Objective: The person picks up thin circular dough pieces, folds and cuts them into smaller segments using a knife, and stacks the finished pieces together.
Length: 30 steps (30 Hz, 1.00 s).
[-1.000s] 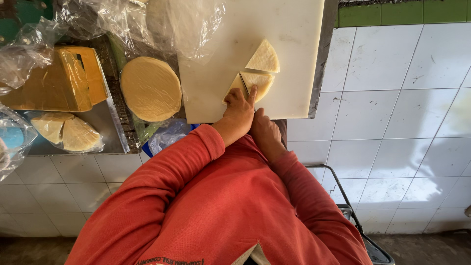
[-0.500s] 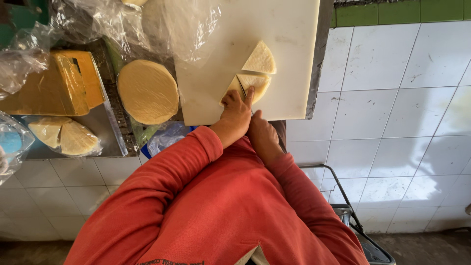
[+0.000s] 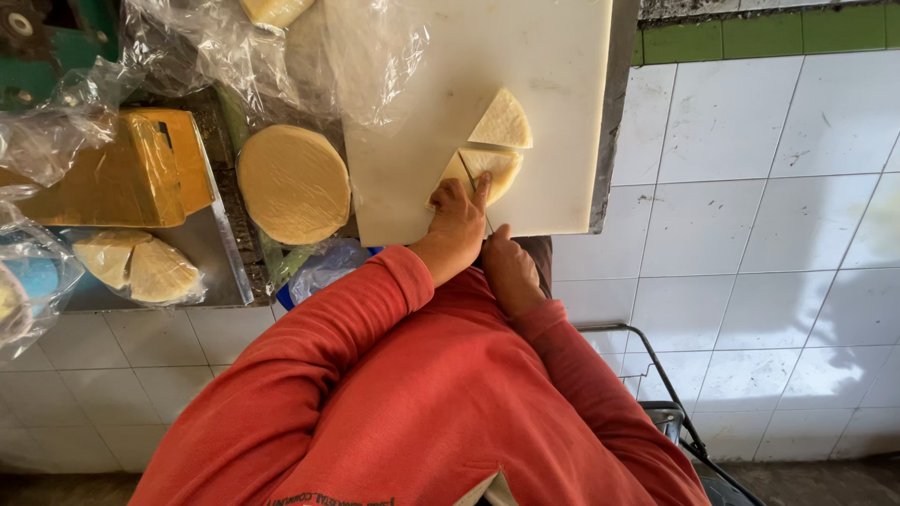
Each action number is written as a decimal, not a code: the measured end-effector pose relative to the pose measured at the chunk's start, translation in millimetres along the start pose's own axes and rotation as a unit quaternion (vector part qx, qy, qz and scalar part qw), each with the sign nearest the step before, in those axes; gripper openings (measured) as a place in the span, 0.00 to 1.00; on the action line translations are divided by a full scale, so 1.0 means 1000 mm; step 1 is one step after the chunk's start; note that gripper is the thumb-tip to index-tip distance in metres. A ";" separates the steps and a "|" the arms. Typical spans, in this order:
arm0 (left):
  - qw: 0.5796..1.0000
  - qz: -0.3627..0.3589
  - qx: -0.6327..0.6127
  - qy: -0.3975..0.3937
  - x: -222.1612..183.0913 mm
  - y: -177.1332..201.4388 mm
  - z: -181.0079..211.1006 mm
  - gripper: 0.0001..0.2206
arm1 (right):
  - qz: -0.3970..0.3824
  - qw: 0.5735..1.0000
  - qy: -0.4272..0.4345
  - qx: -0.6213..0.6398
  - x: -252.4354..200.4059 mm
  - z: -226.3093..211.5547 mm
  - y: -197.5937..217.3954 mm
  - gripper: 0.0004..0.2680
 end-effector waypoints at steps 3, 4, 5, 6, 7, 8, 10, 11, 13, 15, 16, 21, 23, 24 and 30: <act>1.000 -0.001 0.012 0.002 0.003 -0.002 0.002 0.38 | 0.015 1.000 0.007 0.000 0.007 -0.002 -0.001 0.09; 1.000 0.004 0.017 0.004 0.005 -0.001 0.002 0.38 | 0.021 1.000 0.013 -0.012 0.007 -0.002 -0.001 0.10; 1.000 0.000 0.006 0.000 0.006 0.001 0.002 0.39 | 0.018 1.000 0.017 -0.008 0.007 -0.001 0.000 0.10; 1.000 -0.004 -0.006 -0.003 0.006 0.003 0.002 0.39 | 0.015 1.000 0.020 -0.004 0.004 0.001 0.000 0.10; 1.000 -0.009 -0.016 -0.008 0.005 0.004 0.001 0.40 | 0.013 1.000 0.024 0.003 -0.004 0.004 -0.002 0.10; 1.000 -0.025 -0.011 -0.001 0.003 0.005 0.000 0.40 | 0.004 1.000 -0.001 -0.001 -0.010 0.008 -0.005 0.10; 0.998 -0.056 -0.003 0.011 0.003 0.007 -0.001 0.40 | -0.011 0.999 -0.050 -0.010 -0.021 0.019 -0.008 0.09; 0.999 -0.045 -0.002 0.005 0.002 0.007 0.000 0.40 | -0.029 0.998 -0.060 -0.002 -0.027 0.027 -0.010 0.10; 1.000 -0.019 -0.001 -0.008 0.002 0.005 -0.003 0.41 | -0.064 0.994 -0.082 0.015 -0.036 0.042 -0.015 0.12; 1.000 -0.004 -0.014 -0.013 0.001 0.004 -0.005 0.41 | -0.072 0.993 -0.091 -0.021 -0.044 0.054 -0.015 0.12; 1.000 0.004 -0.021 -0.014 0.000 0.003 -0.006 0.40 | -0.075 0.992 -0.094 -0.040 -0.049 0.062 -0.012 0.13; 0.959 0.077 -0.272 0.031 -0.020 -0.009 -0.032 0.34 | -0.043 0.992 -0.082 -0.089 -0.084 0.100 0.018 0.14; 0.922 0.118 -0.362 0.067 -0.031 -0.018 -0.042 0.31 | 0.021 0.993 -0.090 -0.078 -0.089 0.108 0.033 0.15; 0.909 0.128 -0.386 0.093 -0.037 -0.022 -0.047 0.31 | 0.077 0.992 -0.084 -0.060 -0.085 0.109 0.042 0.15; 0.856 0.206 -0.428 0.204 -0.028 -0.036 -0.045 0.25 | 0.185 0.982 -0.029 -0.028 0.008 0.072 0.097 0.11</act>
Point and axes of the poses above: each hand's wrist, its own x-axis towards the middle knuckle, its own y-axis out of the back of the hand, z = x × y, the point moved 1 cm from there along x, towards the middle knuckle, and after that the axes turned 4 degrees about -y, right-handed, at the moved point
